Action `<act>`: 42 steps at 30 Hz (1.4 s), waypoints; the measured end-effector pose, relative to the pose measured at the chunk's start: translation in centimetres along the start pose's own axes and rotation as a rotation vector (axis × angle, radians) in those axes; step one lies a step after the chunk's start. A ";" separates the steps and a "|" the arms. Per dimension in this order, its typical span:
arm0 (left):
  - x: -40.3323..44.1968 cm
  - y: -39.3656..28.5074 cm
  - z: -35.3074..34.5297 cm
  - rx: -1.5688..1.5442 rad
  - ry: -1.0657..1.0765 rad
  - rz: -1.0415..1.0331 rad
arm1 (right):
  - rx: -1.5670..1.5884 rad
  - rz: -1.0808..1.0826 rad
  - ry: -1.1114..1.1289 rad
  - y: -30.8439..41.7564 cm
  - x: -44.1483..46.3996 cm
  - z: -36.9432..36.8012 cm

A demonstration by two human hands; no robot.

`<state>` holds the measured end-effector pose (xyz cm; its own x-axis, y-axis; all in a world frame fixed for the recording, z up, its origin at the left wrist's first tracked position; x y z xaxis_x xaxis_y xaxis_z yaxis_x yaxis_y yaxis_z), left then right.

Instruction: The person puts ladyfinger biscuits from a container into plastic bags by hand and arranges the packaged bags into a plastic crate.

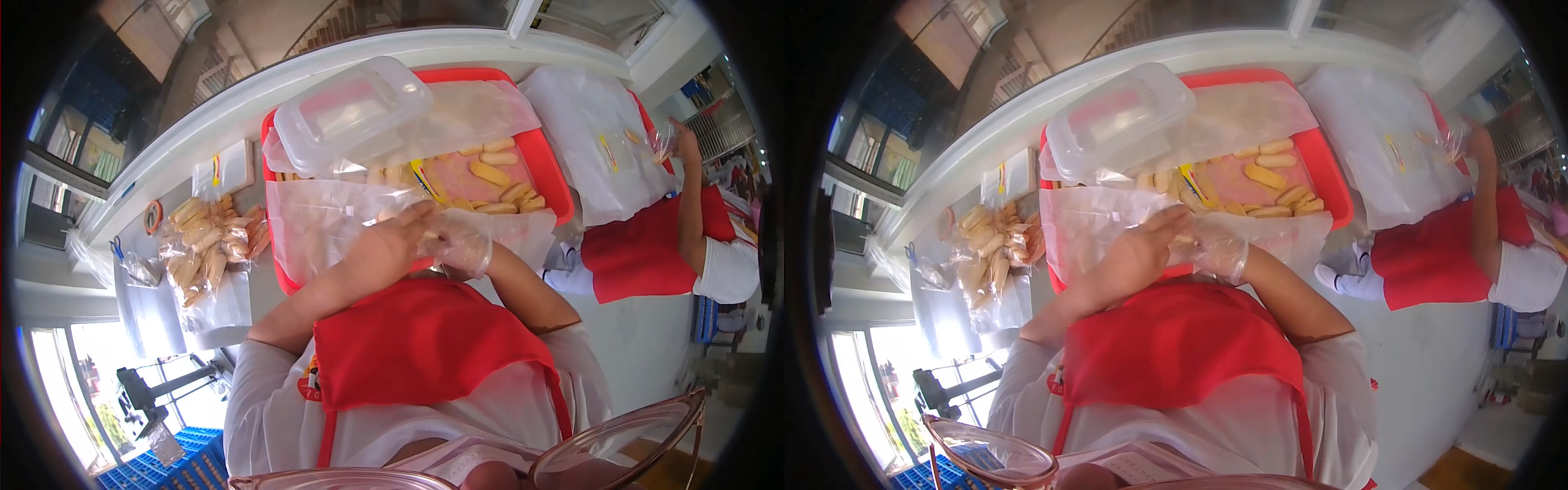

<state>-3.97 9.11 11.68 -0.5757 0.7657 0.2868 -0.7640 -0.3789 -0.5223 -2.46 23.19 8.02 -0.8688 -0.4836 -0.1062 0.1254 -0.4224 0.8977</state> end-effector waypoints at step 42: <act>-4.5 11.7 -3.7 -2.268 -0.610 0.276 | 0.060 -1.080 -0.173 -15.7 -2.3 15.7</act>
Point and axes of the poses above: each hand's wrist, its own x-axis towards the middle knuckle, its own z-axis out of the back of the hand, y = z × x, the point moved 3 cm from there along x, towards the middle knuckle, and after that the axes turned 1 degree about -x, right-handed, at the moved point
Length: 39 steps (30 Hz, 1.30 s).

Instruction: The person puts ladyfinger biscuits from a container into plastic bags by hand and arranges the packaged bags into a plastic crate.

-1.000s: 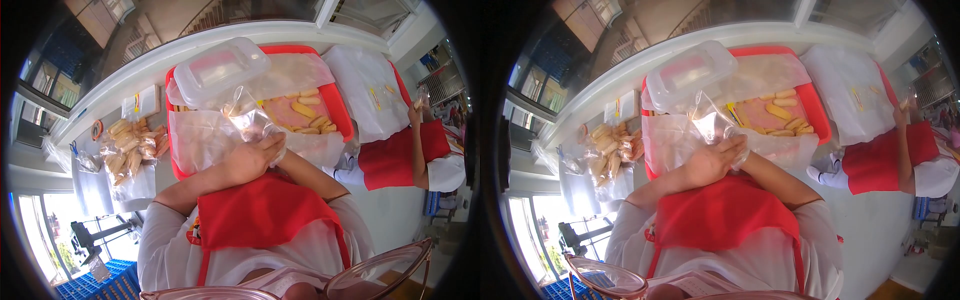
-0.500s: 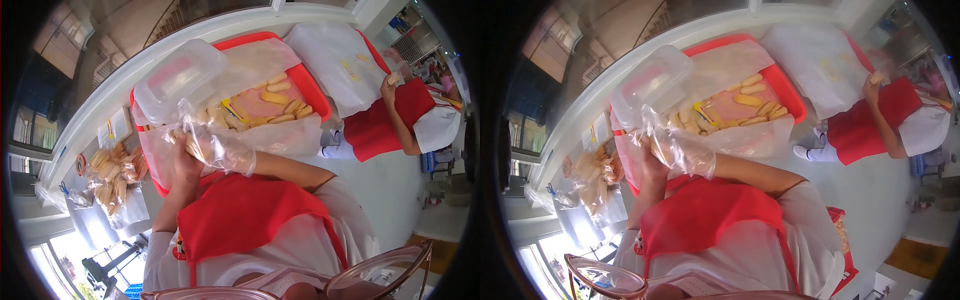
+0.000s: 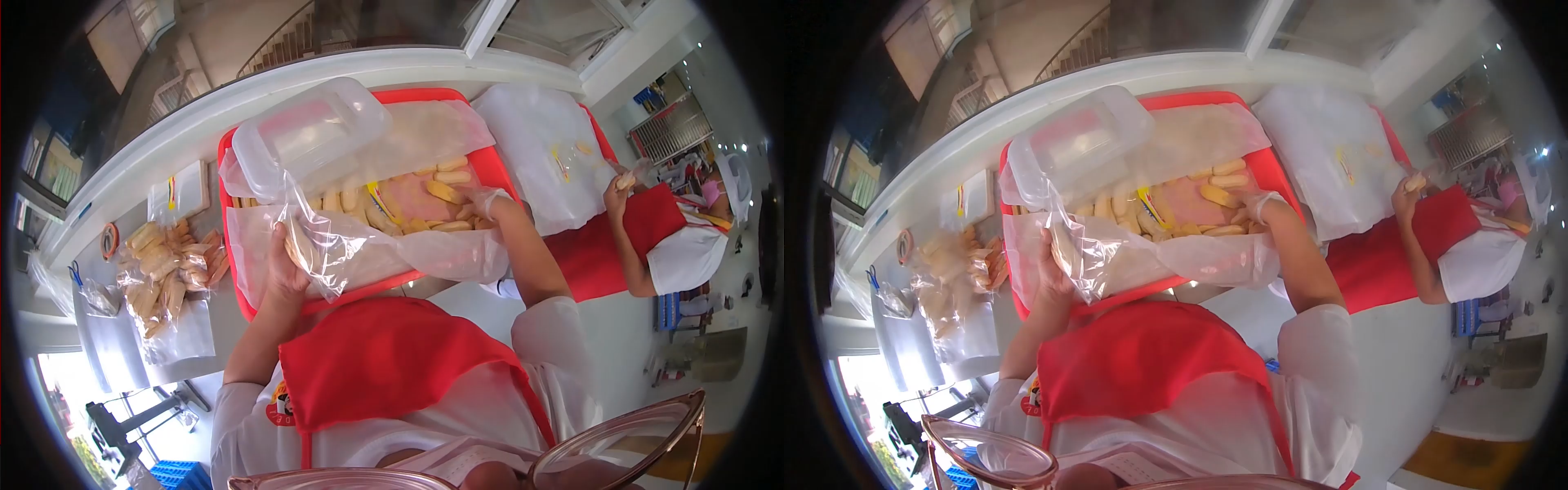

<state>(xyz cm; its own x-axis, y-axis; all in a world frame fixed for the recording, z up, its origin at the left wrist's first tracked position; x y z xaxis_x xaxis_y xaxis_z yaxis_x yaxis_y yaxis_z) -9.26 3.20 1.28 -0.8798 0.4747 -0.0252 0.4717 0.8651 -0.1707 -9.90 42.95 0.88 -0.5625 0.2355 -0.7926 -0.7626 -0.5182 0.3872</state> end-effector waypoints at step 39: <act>0.2 -0.1 0.8 0.121 -0.105 -0.077 | -0.580 0.764 -0.249 4.5 -3.1 -0.6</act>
Point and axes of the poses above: each hand's wrist, its own x-axis towards the middle knuckle, its own z-axis out of the back of the hand, y = z × x, the point moved 3 cm from there along x, towards the middle knuckle, and after that the axes turned 1 degree about -x, right-handed, at the moved point
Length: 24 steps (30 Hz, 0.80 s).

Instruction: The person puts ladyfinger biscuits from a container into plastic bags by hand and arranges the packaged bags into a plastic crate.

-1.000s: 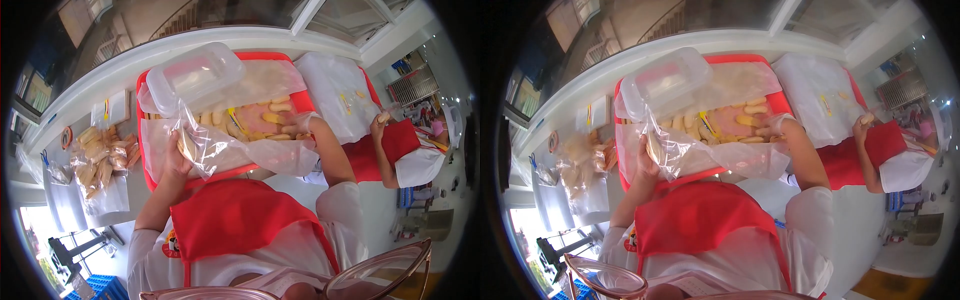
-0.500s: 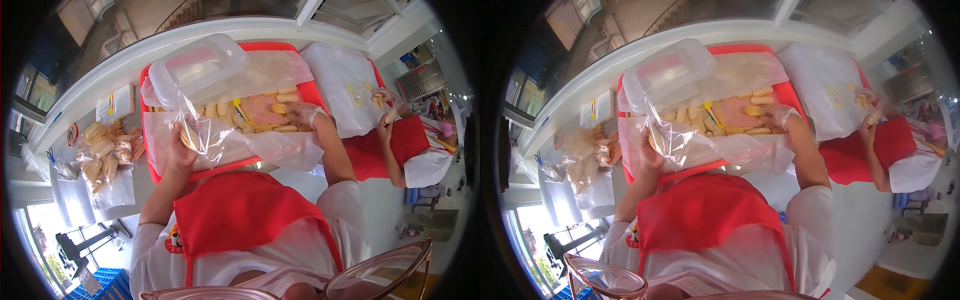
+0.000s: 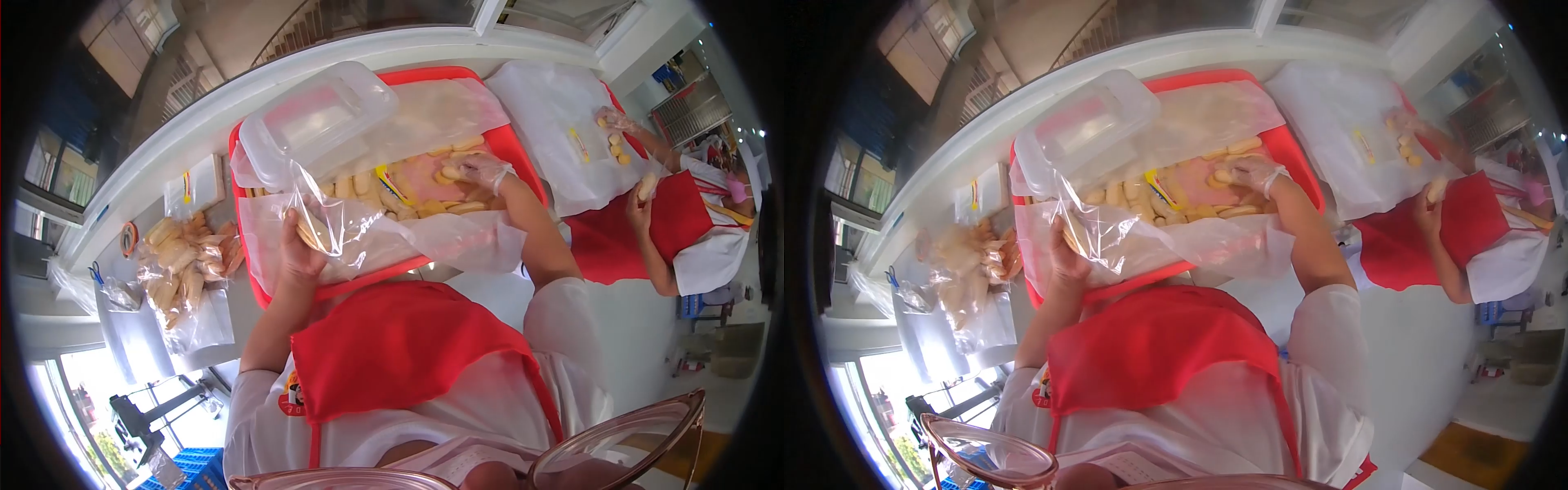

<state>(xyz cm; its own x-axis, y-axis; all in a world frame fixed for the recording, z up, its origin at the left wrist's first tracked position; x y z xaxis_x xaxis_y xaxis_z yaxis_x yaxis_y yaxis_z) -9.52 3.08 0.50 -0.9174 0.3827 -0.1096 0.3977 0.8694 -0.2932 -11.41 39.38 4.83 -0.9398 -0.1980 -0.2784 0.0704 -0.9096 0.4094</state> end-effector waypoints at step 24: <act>0.0 0.0 0.3 -0.080 0.057 0.016 | 0.358 -0.156 0.127 -1.1 1.5 -3.7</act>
Point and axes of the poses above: each hand's wrist, its own x-axis towards the middle knuckle, its own z-axis out of the back of the hand, y = z × x, the point moved 3 cm from there along x, towards the middle knuckle, and after that the axes turned 1 degree about -x, right-handed, at the moved point
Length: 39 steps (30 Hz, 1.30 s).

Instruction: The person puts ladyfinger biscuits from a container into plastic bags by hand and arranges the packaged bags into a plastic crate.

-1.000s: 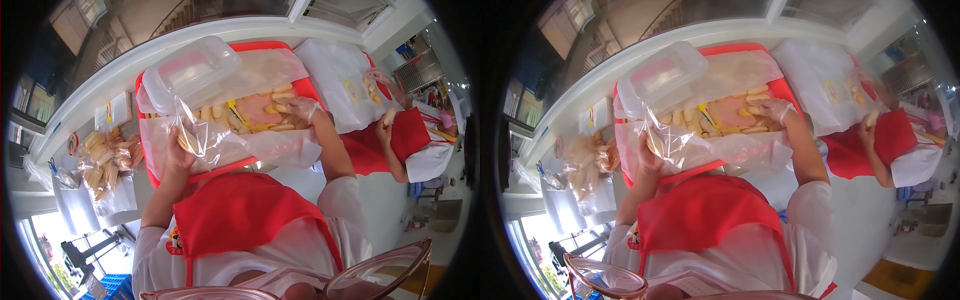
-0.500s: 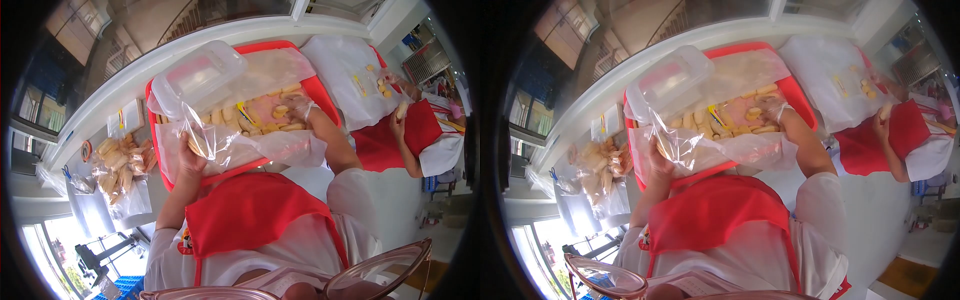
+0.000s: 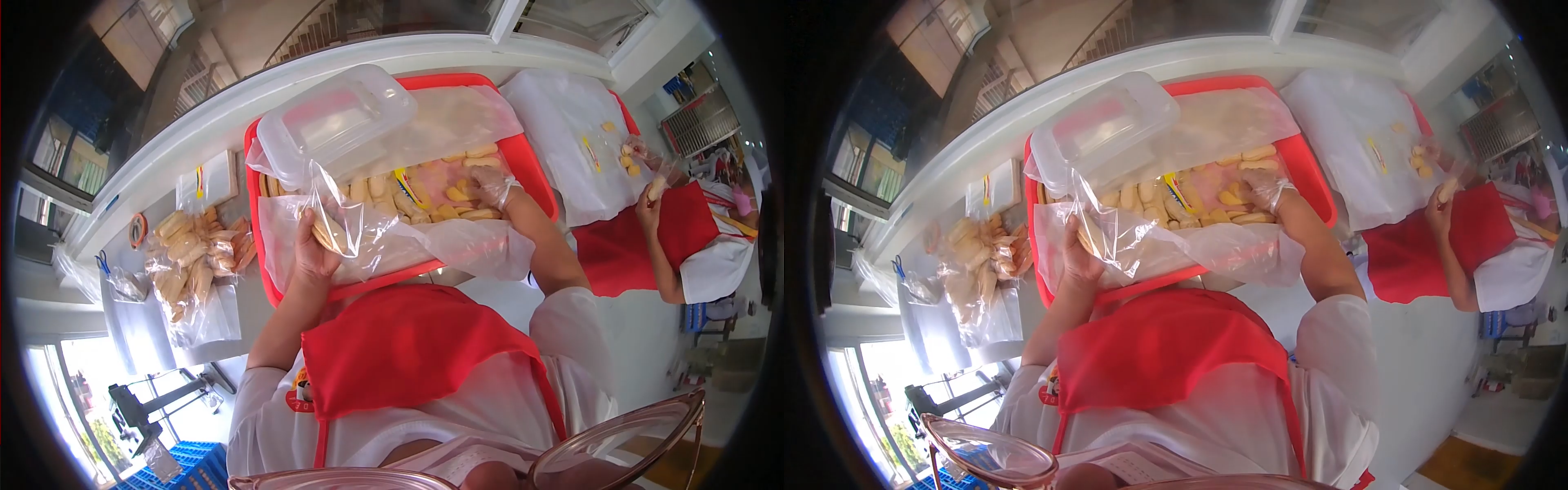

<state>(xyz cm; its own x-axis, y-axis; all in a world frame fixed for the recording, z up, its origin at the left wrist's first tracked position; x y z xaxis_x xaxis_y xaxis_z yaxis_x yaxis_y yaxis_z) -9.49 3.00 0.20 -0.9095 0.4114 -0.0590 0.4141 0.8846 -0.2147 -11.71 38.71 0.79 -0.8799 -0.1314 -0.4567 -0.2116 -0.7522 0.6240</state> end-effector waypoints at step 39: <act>-0.3 1.2 -6.4 -0.010 -0.071 -0.215 | 1.591 0.493 -0.007 12.7 -9.8 -8.3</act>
<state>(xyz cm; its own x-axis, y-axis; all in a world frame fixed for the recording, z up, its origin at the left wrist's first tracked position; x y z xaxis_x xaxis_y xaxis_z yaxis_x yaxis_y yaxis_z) -8.51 5.39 6.18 -0.9769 0.1974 -0.0815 0.2108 0.9525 -0.2199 -2.28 25.09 7.94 -0.9903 -0.1348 -0.0327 -0.1209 0.7235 0.6796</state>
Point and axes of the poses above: each hand's wrist, its own x-axis towards the middle knuckle, its own z-axis out of the back of the hand, y = z × x, the point moved 3 cm from there along x, towards the middle knuckle, and after that the axes turned 1 degree about -x, right-handed, at the moved point
